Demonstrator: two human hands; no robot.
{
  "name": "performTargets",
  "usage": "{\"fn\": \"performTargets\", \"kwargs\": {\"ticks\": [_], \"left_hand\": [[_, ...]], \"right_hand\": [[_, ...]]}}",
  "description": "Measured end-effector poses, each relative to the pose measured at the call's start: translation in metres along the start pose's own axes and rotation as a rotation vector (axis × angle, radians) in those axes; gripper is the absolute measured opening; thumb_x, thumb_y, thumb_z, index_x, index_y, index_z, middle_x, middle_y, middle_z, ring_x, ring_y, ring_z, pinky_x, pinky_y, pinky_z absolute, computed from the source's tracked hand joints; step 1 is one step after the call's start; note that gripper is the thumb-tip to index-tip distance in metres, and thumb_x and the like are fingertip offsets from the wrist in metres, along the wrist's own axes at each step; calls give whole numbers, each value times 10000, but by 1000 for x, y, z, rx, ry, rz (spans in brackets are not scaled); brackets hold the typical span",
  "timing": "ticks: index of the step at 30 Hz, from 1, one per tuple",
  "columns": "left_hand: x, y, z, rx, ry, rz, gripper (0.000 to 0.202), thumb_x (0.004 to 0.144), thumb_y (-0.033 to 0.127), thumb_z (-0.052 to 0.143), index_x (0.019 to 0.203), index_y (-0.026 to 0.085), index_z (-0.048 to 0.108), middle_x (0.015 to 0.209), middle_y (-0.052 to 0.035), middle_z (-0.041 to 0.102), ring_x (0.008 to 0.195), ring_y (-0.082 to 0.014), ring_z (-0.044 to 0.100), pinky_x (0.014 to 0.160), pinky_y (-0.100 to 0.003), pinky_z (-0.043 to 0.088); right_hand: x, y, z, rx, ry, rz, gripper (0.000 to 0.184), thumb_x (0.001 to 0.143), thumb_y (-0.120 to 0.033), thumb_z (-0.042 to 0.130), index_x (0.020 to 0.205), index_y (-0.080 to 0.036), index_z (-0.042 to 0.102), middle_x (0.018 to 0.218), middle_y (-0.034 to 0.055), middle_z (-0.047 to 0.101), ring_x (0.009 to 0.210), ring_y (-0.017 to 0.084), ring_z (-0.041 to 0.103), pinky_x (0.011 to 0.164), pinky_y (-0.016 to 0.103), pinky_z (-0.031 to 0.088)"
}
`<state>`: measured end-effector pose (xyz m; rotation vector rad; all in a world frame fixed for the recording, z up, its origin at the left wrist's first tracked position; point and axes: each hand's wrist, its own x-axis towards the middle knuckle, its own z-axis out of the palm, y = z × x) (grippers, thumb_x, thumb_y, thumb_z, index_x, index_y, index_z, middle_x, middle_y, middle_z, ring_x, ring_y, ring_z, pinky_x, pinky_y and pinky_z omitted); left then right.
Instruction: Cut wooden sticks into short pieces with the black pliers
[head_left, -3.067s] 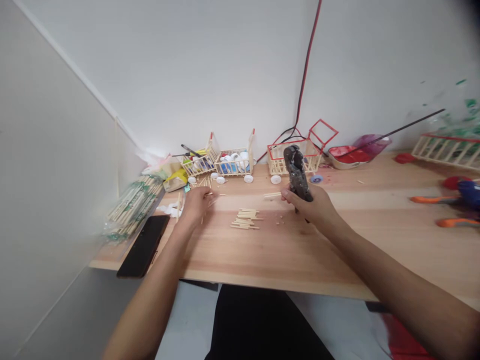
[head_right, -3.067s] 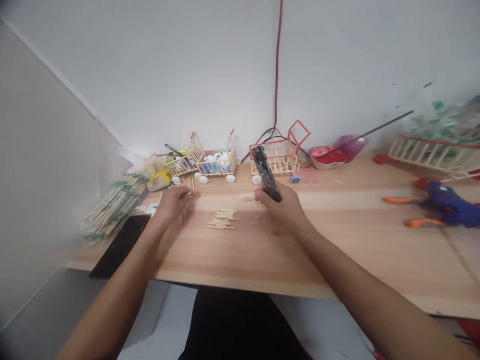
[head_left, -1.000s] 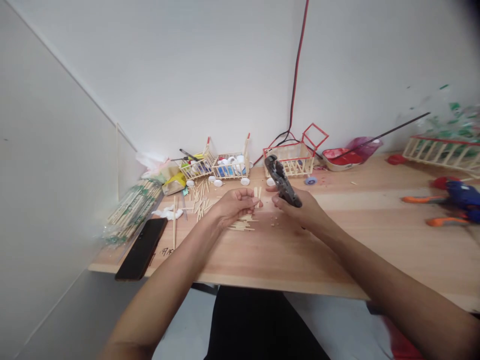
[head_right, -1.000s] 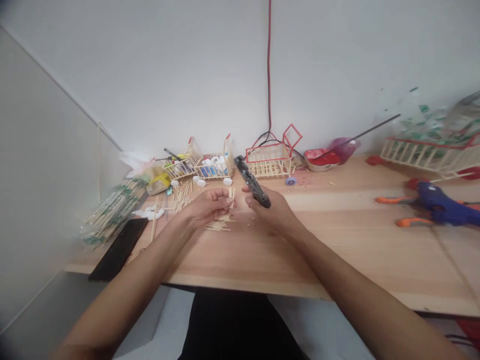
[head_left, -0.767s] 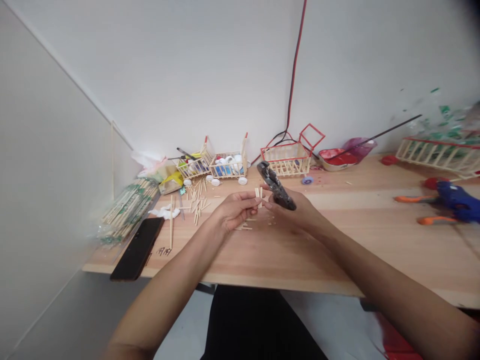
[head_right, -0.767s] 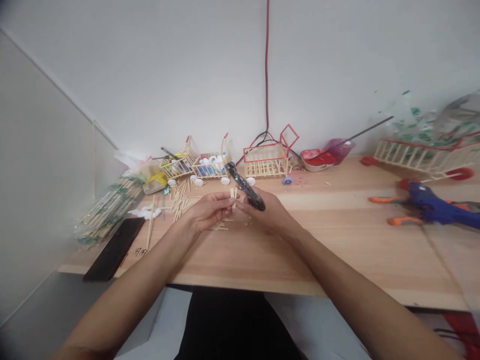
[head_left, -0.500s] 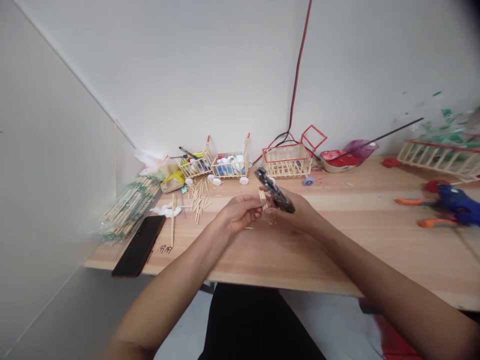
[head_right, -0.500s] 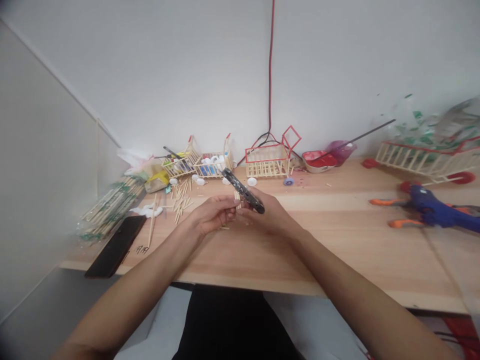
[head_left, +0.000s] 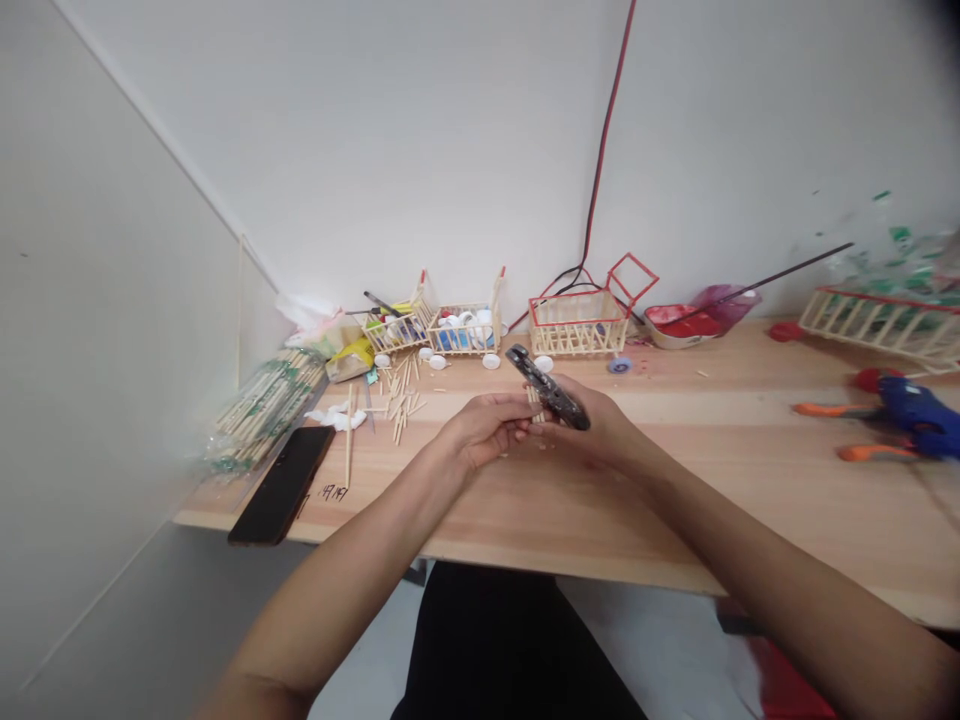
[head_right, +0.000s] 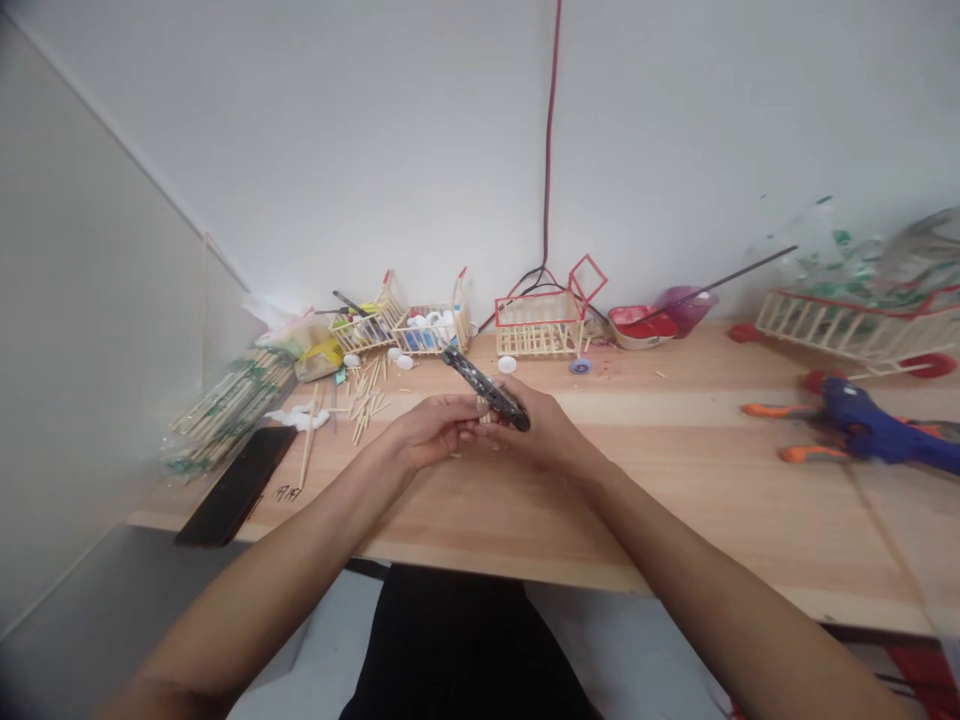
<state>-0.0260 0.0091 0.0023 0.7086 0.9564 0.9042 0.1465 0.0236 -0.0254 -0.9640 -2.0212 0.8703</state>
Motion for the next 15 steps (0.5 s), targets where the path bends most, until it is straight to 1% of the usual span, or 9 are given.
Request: {"fn": "performTargets", "kwargs": {"ticks": [5,8,12,15], "left_hand": [[-2,-2,-6,-49,-32,-27,54,751,52,728,717,44,688,714,-90,668,541,-46,521,469,-144,375],[-1,-6,-9,-72,-51,-15,100,730,110,769,737,48,691,727,-86,660,562,-58,531,479,-155,385],[0,-11,-9,-43,-48,36,206,654,177,834,700,58,673,666,-56,621,553,-61,515,482,-165,356],[-2,-7,-11,68,-32,115,284,595,261,866,665,81,658,604,-19,581,523,-61,486,500,-187,343]], "right_hand": [[0,-1,-1,35,-6,23,346,733,-412,745,954,-211,571,745,-22,587,668,150,555,604,246,429],[1,-3,0,49,-14,39,341,729,-411,744,938,-202,575,736,-21,574,661,146,544,598,247,424],[0,-5,2,34,-23,38,396,734,-403,738,1034,-196,585,758,-10,600,687,161,565,624,259,440],[-1,-5,3,33,-11,11,428,772,-417,702,1116,-199,573,802,7,629,706,170,582,643,270,457]]}}
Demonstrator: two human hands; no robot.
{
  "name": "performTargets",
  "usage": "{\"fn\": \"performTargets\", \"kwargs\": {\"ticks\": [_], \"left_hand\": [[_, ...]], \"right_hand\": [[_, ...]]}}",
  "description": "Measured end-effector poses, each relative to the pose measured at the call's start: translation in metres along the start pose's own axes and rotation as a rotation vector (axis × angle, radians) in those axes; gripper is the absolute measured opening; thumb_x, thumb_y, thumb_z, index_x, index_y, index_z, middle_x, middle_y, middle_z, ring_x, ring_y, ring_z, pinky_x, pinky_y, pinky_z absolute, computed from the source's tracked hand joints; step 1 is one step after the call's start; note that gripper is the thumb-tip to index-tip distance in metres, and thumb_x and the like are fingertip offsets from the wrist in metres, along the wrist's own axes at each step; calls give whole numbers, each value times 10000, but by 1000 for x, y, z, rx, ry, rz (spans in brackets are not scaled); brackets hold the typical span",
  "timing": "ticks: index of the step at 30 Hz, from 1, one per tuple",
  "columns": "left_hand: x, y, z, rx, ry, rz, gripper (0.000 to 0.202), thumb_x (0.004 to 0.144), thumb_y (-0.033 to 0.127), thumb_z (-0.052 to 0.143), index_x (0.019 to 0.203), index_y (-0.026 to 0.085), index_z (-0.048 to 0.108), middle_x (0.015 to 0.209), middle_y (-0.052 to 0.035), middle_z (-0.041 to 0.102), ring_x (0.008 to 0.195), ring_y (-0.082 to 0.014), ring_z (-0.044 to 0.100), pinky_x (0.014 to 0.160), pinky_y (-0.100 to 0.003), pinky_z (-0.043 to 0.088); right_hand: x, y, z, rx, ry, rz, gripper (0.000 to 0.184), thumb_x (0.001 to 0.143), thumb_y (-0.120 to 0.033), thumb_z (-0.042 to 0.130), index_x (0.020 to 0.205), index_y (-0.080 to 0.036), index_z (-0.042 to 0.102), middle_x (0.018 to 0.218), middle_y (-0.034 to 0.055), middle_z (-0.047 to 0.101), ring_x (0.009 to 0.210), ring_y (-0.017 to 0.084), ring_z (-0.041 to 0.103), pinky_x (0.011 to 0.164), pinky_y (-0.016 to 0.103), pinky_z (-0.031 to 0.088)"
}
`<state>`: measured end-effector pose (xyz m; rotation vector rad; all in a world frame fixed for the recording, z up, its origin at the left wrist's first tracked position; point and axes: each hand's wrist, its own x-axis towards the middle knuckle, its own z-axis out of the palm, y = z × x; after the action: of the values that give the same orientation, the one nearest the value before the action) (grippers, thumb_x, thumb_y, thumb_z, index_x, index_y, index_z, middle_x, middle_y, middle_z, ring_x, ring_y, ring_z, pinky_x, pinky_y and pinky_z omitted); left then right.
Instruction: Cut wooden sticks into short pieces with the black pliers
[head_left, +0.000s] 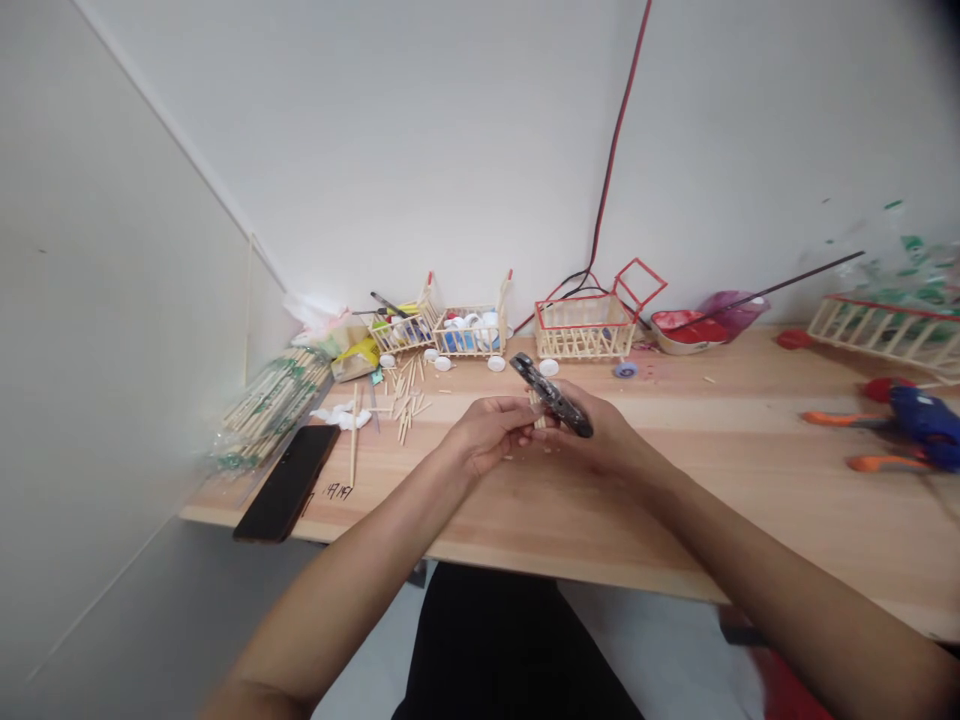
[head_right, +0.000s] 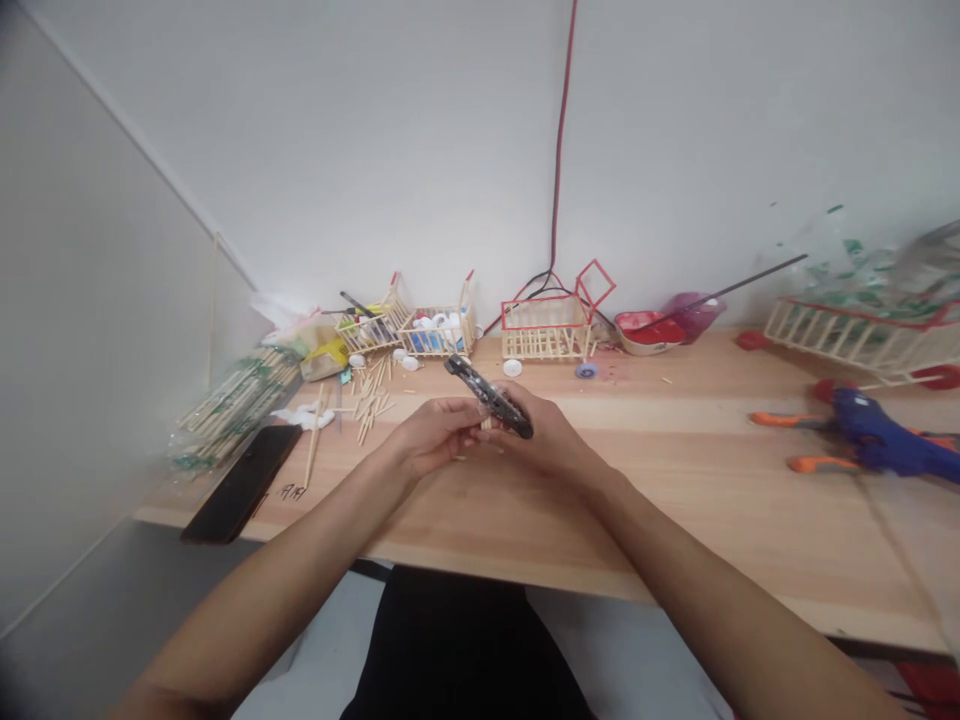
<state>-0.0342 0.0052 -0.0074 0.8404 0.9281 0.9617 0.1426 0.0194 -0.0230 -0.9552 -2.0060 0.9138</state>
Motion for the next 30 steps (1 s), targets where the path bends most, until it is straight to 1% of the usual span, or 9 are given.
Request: {"fn": "performTargets", "kwargs": {"ticks": [3,6,8,10,13,18,22,27,30], "left_hand": [[-1,14,-13,306,54,169,276,665,339,802,694,91,685,598,-2,577,503,-57,434,521,-209,319],[1,30,-34,806,167,311,190,749,276,707,668,105,695,551,15,544,516,-76,411,536,-226,282],[4,35,-45,1154,200,348,143,763,209,668,655,122,702,553,6,553,561,-106,454,560,-239,284],[7,34,-51,1440,194,372,122,775,173,637,695,144,723,645,-25,628,649,-146,525,598,-250,315],[9,27,-53,1680,159,370,131,792,168,615,791,177,745,832,-67,702,792,-194,594,666,-264,376],[6,16,-49,1792,131,394,171,822,147,581,881,194,735,927,-72,706,904,-216,620,734,-281,418],[0,9,-47,1814,136,425,189,853,153,549,914,189,724,921,-67,692,890,-210,622,741,-288,427],[-5,4,-51,1726,145,465,206,878,174,525,890,185,731,926,-82,684,906,-216,613,785,-299,438],[-10,7,-67,1628,264,543,231,868,154,528,977,179,730,987,-95,699,976,-235,597,884,-332,429]], "right_hand": [[0,0,-3,-31,69,-18,404,820,-442,636,1131,-192,574,847,30,651,722,180,594,660,285,466],[1,-1,-8,-64,157,5,320,854,-436,569,1038,-179,618,888,54,668,755,192,609,700,305,471],[1,-2,-11,-62,191,28,328,865,-436,537,1032,-171,635,871,55,665,763,197,617,715,316,473],[2,-3,-12,-68,206,43,358,868,-449,523,1054,-167,642,838,49,657,766,201,622,722,326,477],[1,-5,-12,-101,201,43,352,864,-466,518,995,-169,654,878,65,671,795,215,631,742,338,484],[-1,-6,-10,-121,185,46,328,856,-452,518,970,-174,650,1009,102,705,838,236,647,764,358,496],[-1,-3,-10,-119,166,42,316,867,-454,511,934,-176,645,1196,130,670,896,242,650,819,369,492],[0,4,-12,-165,178,81,435,876,-500,498,1119,-173,651,1036,112,708,872,263,655,822,400,497],[-1,8,-13,-177,182,85,512,891,-521,485,1256,-186,613,1029,100,696,899,277,645,848,424,484]]}}
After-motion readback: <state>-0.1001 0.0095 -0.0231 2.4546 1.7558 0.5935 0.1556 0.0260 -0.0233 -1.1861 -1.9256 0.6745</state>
